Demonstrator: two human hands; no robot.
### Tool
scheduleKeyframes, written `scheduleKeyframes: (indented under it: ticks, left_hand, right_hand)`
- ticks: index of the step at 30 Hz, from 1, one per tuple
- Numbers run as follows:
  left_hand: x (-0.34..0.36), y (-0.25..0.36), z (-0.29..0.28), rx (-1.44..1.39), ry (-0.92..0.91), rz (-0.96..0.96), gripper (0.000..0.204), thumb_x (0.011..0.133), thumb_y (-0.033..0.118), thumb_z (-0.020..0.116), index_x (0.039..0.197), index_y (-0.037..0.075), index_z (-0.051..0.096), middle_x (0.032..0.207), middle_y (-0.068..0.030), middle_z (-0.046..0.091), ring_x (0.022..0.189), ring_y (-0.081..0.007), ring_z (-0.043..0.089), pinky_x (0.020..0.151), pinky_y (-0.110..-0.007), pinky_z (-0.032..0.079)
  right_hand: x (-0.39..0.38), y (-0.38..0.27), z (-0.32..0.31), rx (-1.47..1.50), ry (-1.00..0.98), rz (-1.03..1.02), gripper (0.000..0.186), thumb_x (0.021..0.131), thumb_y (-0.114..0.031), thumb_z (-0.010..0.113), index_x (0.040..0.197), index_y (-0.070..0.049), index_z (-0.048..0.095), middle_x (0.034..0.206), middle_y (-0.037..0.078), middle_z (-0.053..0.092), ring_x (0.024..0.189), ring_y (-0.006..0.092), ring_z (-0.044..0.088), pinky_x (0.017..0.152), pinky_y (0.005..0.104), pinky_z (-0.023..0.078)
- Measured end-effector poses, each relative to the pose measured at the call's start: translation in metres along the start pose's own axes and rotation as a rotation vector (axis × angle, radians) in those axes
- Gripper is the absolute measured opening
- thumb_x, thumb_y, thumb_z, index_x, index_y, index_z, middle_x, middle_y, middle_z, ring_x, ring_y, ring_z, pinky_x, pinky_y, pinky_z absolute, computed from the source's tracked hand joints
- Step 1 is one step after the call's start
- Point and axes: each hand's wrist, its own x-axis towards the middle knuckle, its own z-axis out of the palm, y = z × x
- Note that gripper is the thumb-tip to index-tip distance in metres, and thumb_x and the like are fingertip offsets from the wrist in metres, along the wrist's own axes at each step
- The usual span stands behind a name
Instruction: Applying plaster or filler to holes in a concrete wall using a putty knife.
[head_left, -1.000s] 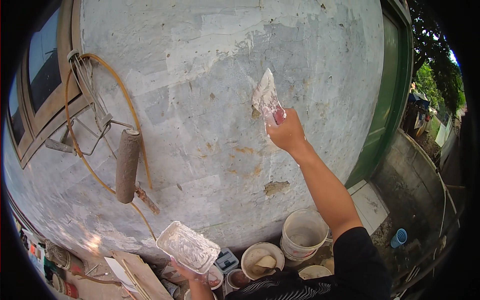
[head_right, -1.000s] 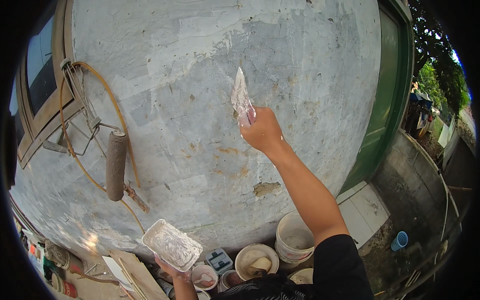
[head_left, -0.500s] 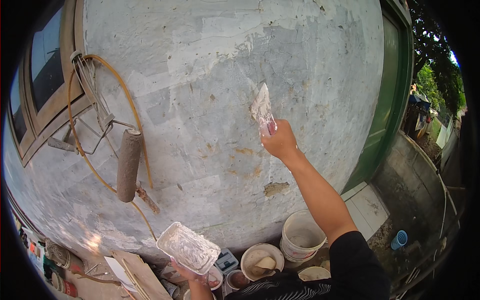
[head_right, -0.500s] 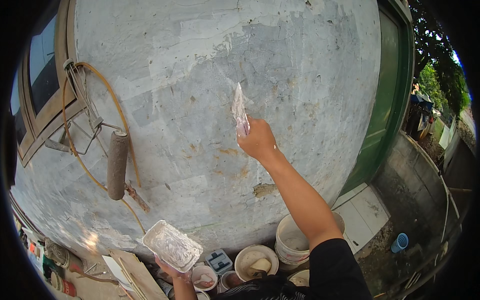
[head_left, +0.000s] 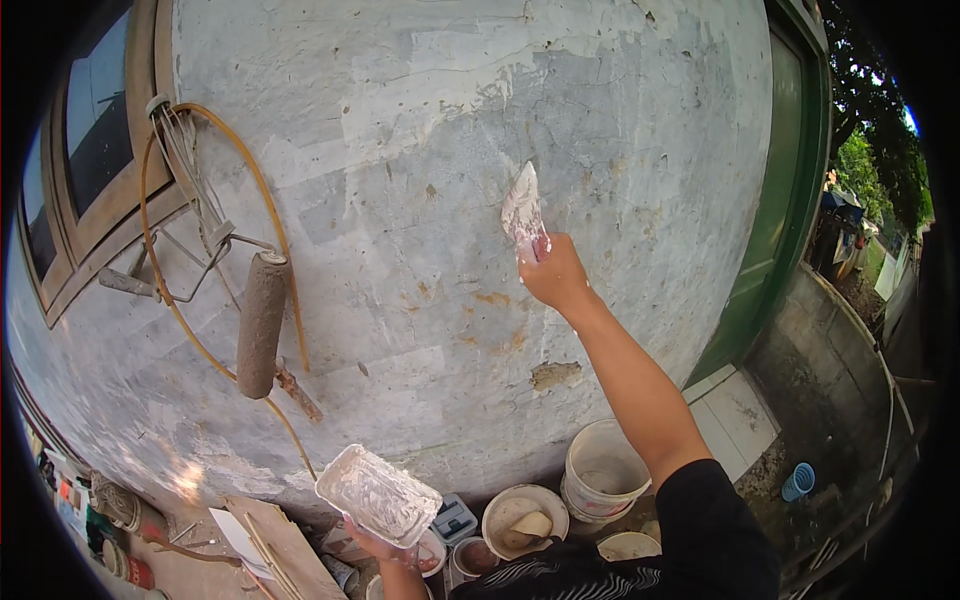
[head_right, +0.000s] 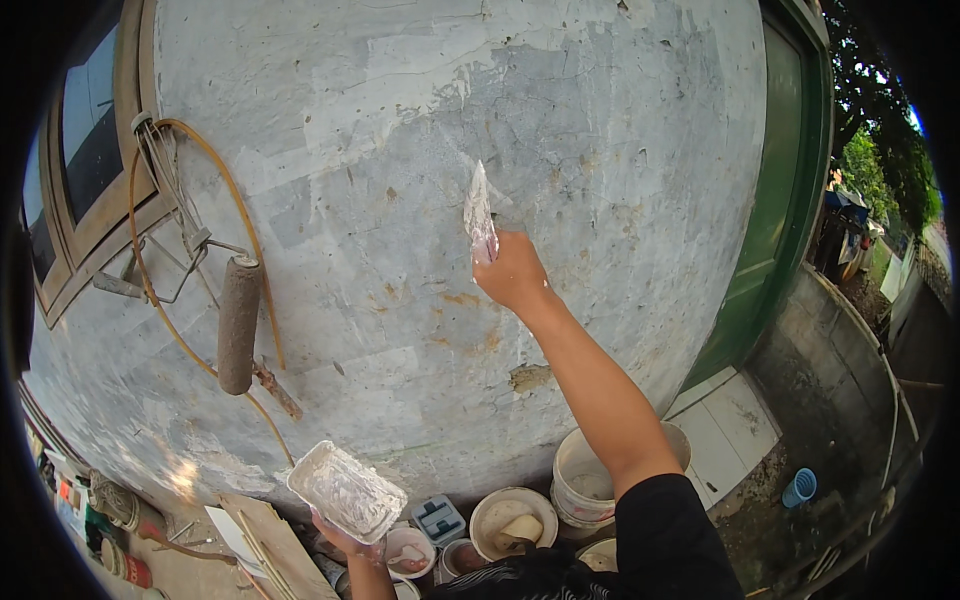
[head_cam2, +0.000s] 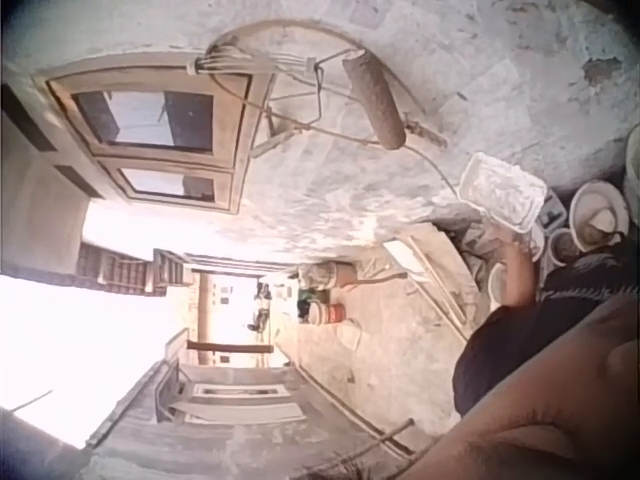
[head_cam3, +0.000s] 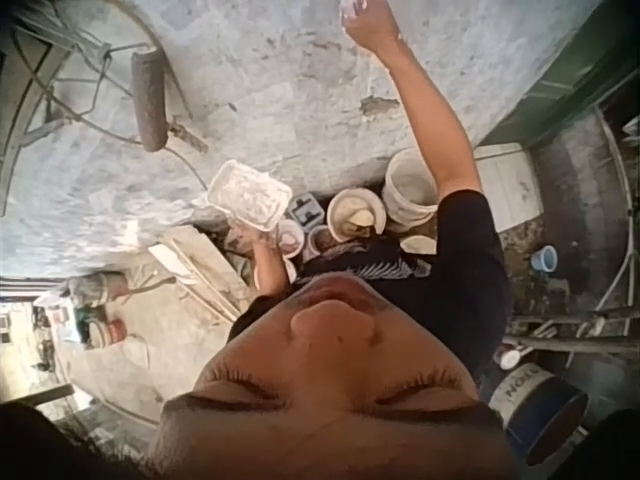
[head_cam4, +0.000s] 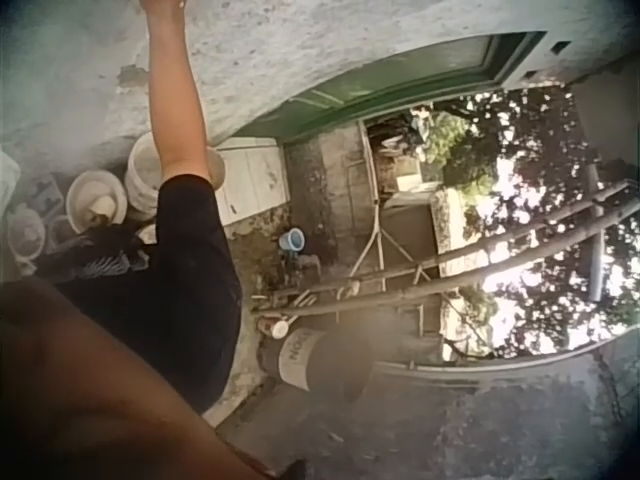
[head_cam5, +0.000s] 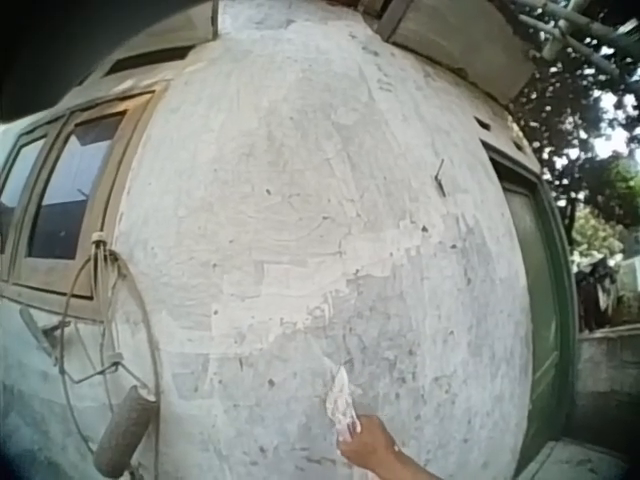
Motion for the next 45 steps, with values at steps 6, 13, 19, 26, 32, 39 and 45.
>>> scheduleKeyframes:
  ticks: [6, 13, 19, 26, 32, 39, 45]
  left_hand:
    - [0.000, -0.002, 0.007, -0.019, -0.029, -0.011, 0.071, 0.083, 0.056, 0.041, 0.136, 0.011, 0.033, 0.131, -0.0127, 0.044, 0.112, -0.0360, 0.049, 0.091, -0.053, 0.044]
    - [-0.003, 0.001, 0.010, -0.029, -0.059, -0.036, 0.071, 0.082, 0.056, 0.042, 0.136, 0.011, 0.033, 0.131, -0.0135, 0.044, 0.113, -0.0370, 0.049, 0.091, -0.054, 0.044]
    - [-0.006, 0.000, 0.012, -0.026, -0.048, -0.031, 0.069, 0.083, 0.054, 0.041, 0.136, 0.011, 0.033, 0.131, -0.0136, 0.044, 0.113, -0.0363, 0.049, 0.092, -0.054, 0.043]
    - [-0.007, -0.002, 0.011, -0.043, -0.058, -0.029, 0.068, 0.084, 0.054, 0.040, 0.136, 0.011, 0.033, 0.131, -0.0134, 0.044, 0.114, -0.0355, 0.048, 0.092, -0.053, 0.043]
    - [-0.010, 0.002, 0.010, -0.011, -0.032, 0.026, 0.067, 0.084, 0.053, 0.038, 0.136, 0.010, 0.034, 0.130, -0.0130, 0.045, 0.112, -0.0357, 0.050, 0.091, -0.053, 0.044]
    - [-0.010, 0.008, 0.014, 0.003, -0.039, 0.020, 0.067, 0.084, 0.053, 0.038, 0.135, 0.010, 0.034, 0.131, -0.0129, 0.045, 0.112, -0.0359, 0.050, 0.091, -0.052, 0.044]
    - [-0.009, 0.011, 0.010, -0.039, 0.013, 0.036, 0.067, 0.084, 0.054, 0.037, 0.135, 0.011, 0.035, 0.130, -0.0131, 0.046, 0.111, -0.0359, 0.050, 0.092, -0.052, 0.044]
  right_hand:
    - [0.003, 0.006, 0.001, -0.004, -0.052, 0.032, 0.023, 0.078, -0.015, 0.051, 0.071, 0.005, 0.057, 0.063, 0.023, 0.057, 0.059, 0.0396, 0.056, 0.056, 0.0421, 0.044]
    - [-0.005, 0.014, 0.002, 0.075, 0.005, 0.049, 0.024, 0.078, -0.016, 0.052, 0.072, 0.006, 0.058, 0.065, 0.025, 0.057, 0.059, 0.0401, 0.056, 0.055, 0.0419, 0.044]
    - [-0.009, 0.017, 0.006, 0.116, 0.060, 0.029, 0.023, 0.078, -0.015, 0.052, 0.068, 0.005, 0.057, 0.061, 0.023, 0.055, 0.054, 0.0366, 0.054, 0.053, 0.0398, 0.042]
    - [-0.001, 0.003, -0.006, 0.059, -0.031, 0.038, 0.022, 0.079, -0.015, 0.051, 0.073, 0.006, 0.058, 0.065, 0.024, 0.057, 0.060, 0.0394, 0.055, 0.057, 0.0413, 0.044]
    - [-0.001, -0.015, -0.015, -0.026, -0.111, 0.056, 0.023, 0.079, -0.016, 0.051, 0.076, 0.005, 0.058, 0.068, 0.026, 0.058, 0.065, 0.0407, 0.057, 0.060, 0.0413, 0.045]
    - [-0.004, 0.002, -0.004, -0.063, -0.102, 0.041, 0.026, 0.079, -0.019, 0.050, 0.073, 0.005, 0.058, 0.067, 0.025, 0.058, 0.063, 0.0418, 0.055, 0.059, 0.0424, 0.044]
    - [0.000, 0.041, -0.006, 0.076, 0.024, 0.046, 0.027, 0.081, -0.019, 0.053, 0.067, 0.005, 0.053, 0.057, 0.019, 0.053, 0.049, 0.0267, 0.044, 0.052, 0.0390, 0.038]
